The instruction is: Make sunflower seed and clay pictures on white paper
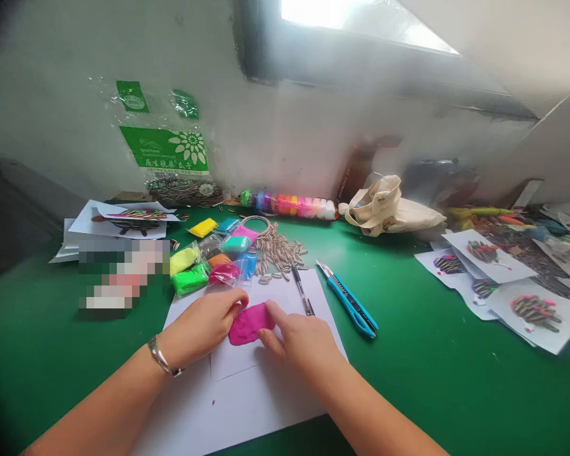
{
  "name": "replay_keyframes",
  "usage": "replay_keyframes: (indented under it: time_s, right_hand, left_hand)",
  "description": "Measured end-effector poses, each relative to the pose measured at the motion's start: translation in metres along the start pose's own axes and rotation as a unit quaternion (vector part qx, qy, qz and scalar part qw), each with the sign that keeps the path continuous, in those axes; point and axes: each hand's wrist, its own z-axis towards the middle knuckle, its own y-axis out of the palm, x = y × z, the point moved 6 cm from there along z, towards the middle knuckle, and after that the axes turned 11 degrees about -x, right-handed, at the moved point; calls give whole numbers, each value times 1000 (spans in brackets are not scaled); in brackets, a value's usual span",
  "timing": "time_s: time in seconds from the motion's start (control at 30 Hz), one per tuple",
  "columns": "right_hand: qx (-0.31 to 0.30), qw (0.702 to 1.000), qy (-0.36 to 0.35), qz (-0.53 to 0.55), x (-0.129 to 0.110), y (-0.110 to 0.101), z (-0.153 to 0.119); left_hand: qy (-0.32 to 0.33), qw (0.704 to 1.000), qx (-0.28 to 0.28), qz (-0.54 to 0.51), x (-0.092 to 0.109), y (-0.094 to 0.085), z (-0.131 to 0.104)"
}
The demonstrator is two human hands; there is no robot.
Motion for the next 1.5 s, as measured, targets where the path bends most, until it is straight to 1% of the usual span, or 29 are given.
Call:
replay_keyframes:
  time_s: [0.1,0.27,0.37,0.5,0.57,0.67,0.73,0.83,0.9,0.93,1.0,1.07,1.13,1.23,1.4,1.5]
  right_hand:
    - [-2,1000,-11,1,-1,1,0]
    - [-5,999,8,-48,-6,1,3]
    - [-11,1000,4,-12,-2,0,3]
    - [-11,997,27,66,10,-2,0]
    - [-4,997,30,65,11,-2,-1]
    - [6,999,16,35,7,-1,-1]
    - [5,1000,9,27,5,-1,0]
    - [0,998,17,62,11,-3,0]
    - [-5,995,27,100,17,-5,-2]
    - [-8,993,25,114,19,-7,-3]
    - [-12,992,10,124,19,-8,-5]
    - [-16,994,-4,112,15,-8,-6]
    - [-15,996,-4,87,13,-7,-6]
    - [-6,998,-4,58,10,-6,-6]
    - [-22,993,-13,117,16,-11,-9]
    - [-29,995,-23,97,17,-12,-11]
  left_hand:
    - [0,1000,0,3,0,0,0]
    - [-3,1000,-1,6,0,0,1]
    - [2,1000,2,7,1,0,0]
    - [6,1000,7,0,0,-1,-1]
    - [9,1000,11,-3,0,-1,-1]
    - [12,1000,19,7,1,-2,-2]
    - [13,999,38,25,4,-3,-4]
    - [32,994,99,43,11,-8,-9]
    - [74,988,132,36,19,-10,-11]
    - [102,985,138,29,24,-9,-12]
    - [153,980,121,27,32,-4,-11]
    - [179,979,90,43,38,2,-8]
    - [182,979,69,66,39,6,-5]
    - [176,979,61,81,38,7,-3]
    - [180,979,64,74,38,7,-4]
    - [177,979,68,70,37,8,-3]
